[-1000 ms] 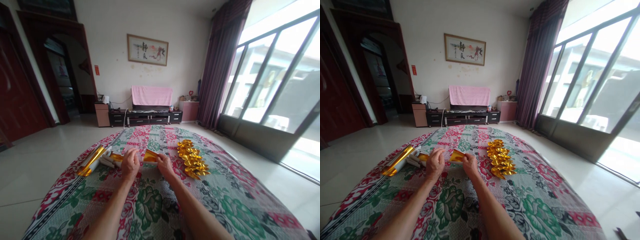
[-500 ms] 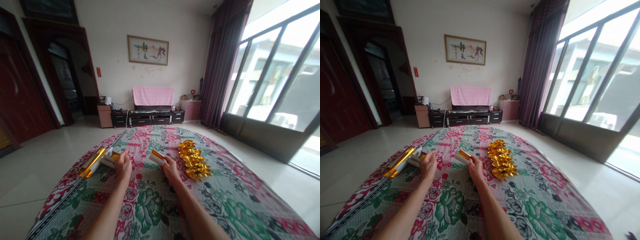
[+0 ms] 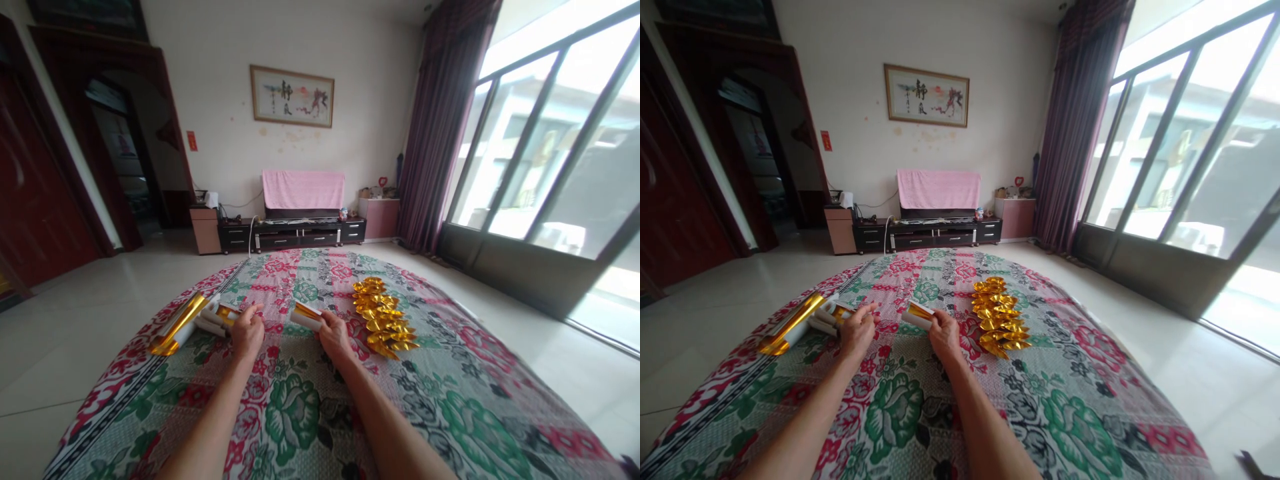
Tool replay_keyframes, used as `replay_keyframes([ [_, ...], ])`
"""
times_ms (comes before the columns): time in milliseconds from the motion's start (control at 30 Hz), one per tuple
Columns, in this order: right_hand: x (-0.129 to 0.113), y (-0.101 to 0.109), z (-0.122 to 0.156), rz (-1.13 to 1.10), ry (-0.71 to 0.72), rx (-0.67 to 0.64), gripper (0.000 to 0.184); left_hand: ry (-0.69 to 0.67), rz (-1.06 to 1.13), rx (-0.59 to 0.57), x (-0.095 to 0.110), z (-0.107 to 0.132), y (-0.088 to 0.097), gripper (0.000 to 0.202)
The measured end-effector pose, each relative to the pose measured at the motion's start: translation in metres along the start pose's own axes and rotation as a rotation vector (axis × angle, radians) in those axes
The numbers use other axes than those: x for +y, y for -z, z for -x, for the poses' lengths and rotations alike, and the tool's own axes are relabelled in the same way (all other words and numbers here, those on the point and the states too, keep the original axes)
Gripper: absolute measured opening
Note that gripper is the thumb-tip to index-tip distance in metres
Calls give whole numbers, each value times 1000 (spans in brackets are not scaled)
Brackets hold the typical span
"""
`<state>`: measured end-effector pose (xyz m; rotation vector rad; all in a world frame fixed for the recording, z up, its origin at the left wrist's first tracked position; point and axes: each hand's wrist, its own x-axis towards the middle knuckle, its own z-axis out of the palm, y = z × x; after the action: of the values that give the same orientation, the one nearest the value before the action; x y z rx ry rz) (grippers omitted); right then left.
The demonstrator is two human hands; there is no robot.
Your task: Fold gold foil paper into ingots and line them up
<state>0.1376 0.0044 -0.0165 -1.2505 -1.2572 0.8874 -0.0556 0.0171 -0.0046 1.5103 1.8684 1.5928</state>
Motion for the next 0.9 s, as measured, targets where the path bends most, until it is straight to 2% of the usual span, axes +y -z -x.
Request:
replay_keyframes([
  [167, -1, 1, 0, 86, 51, 6, 38, -12, 30, -59, 14, 7, 0, 37],
  [267, -3, 2, 2, 157, 82, 26, 37, -7, 116, -142, 23, 13, -5, 35],
  [500, -4, 2, 8, 277, 217, 34, 34, 157, 269, -390, 23, 24, -20, 39],
  [600, -5, 3, 9, 253, 228, 38, 32, 239, 399, -461, 21, 25, -23, 43],
  [733, -10, 4, 9, 216, 215, 54, 33, 249, 590, -563, 23, 26, -21, 55],
  [800, -11, 5, 9, 166, 202, 53, 33, 260, 601, -644, 26, 27, -18, 60],
  [900, -11, 4, 8, 46, 175, 30, 32, 254, 503, -738, 29, 28, -11, 61],
])
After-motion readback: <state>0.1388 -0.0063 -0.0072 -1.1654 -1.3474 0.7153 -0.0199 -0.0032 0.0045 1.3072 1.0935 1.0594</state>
